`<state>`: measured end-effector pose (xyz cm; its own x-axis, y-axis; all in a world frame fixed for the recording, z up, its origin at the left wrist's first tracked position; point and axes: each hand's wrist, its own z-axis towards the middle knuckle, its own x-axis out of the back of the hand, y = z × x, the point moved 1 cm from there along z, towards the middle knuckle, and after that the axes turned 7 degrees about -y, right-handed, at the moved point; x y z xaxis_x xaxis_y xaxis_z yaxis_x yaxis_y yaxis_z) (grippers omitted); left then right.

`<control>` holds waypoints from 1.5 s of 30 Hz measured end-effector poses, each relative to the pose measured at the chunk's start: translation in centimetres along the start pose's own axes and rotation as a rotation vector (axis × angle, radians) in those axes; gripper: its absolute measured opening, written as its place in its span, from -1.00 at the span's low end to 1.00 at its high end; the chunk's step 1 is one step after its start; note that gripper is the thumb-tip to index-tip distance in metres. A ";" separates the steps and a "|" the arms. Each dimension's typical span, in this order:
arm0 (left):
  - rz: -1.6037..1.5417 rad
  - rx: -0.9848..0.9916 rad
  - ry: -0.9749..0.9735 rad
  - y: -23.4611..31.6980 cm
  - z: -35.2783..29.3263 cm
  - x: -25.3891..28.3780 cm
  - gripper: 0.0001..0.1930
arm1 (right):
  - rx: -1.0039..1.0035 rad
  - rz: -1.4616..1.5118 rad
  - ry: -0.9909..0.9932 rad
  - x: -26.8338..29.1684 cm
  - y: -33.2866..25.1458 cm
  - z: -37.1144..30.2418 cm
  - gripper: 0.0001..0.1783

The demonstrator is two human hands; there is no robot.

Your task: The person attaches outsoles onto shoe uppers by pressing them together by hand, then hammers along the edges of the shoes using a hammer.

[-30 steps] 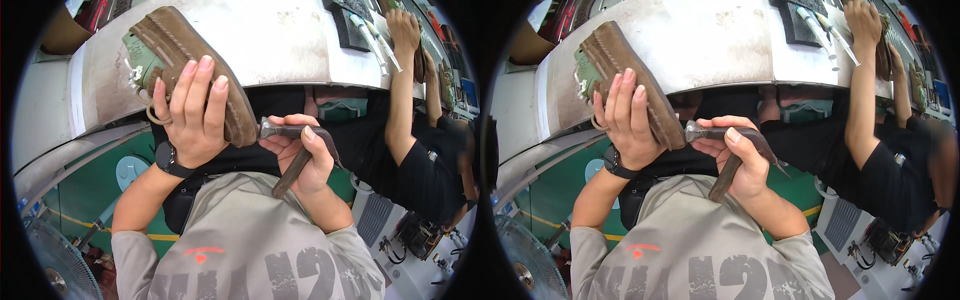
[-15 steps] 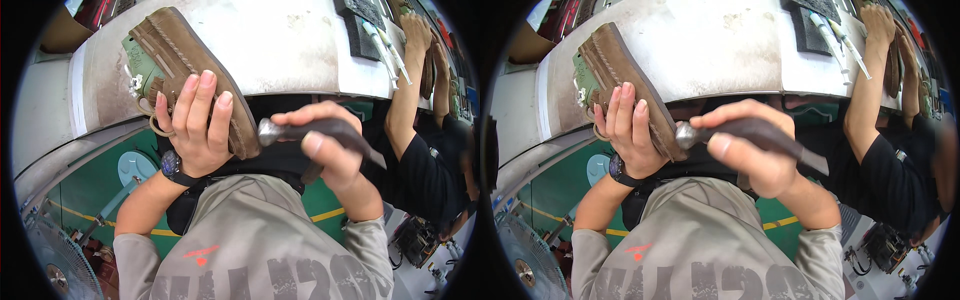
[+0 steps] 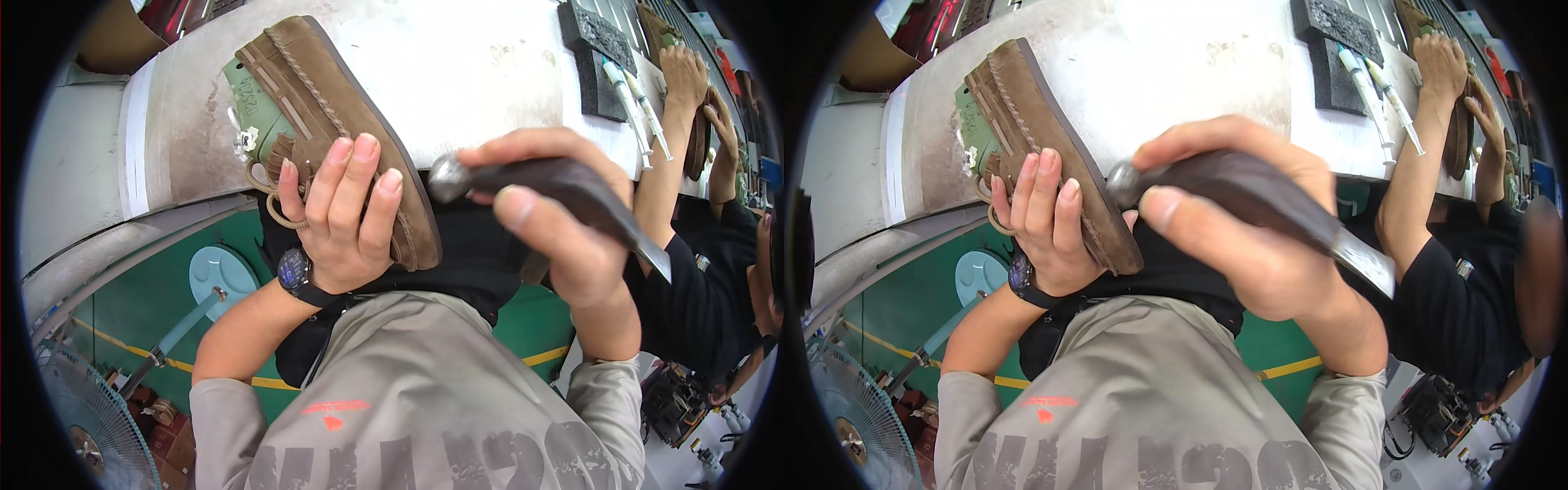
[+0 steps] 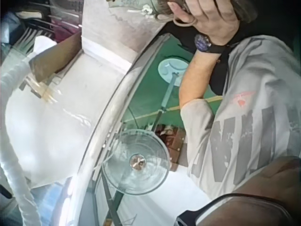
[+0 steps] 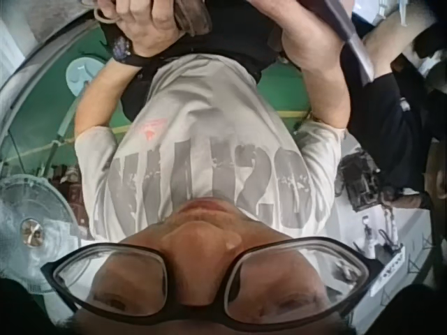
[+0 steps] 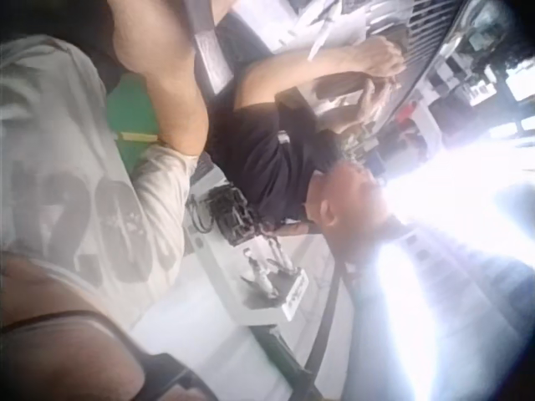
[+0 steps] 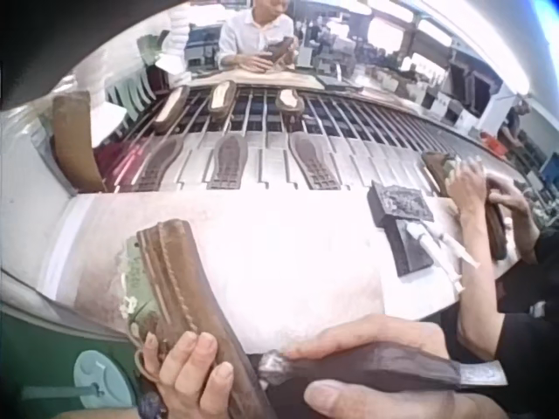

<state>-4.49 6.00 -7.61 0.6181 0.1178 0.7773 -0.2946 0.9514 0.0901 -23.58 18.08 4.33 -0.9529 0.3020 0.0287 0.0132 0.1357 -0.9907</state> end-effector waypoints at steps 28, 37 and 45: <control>-0.019 -0.024 0.214 -1.1 -1.4 -1.9 -0.62 | 0.071 0.013 0.290 -1.9 -3.8 7.3 -0.55; -0.016 -0.056 0.265 -1.9 -2.3 -2.4 -0.58 | -0.147 0.007 0.043 -2.9 -2.4 10.4 -0.58; -0.042 0.002 0.391 -1.6 -2.5 -3.2 -0.40 | 0.146 -0.478 -0.467 -2.6 -3.5 15.5 -0.74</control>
<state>-4.16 4.79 -11.76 0.8605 0.1787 0.4771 -0.2645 0.9571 0.1187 -25.89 2.20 5.71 -0.8753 -0.2027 0.4391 -0.4510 0.0145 -0.8924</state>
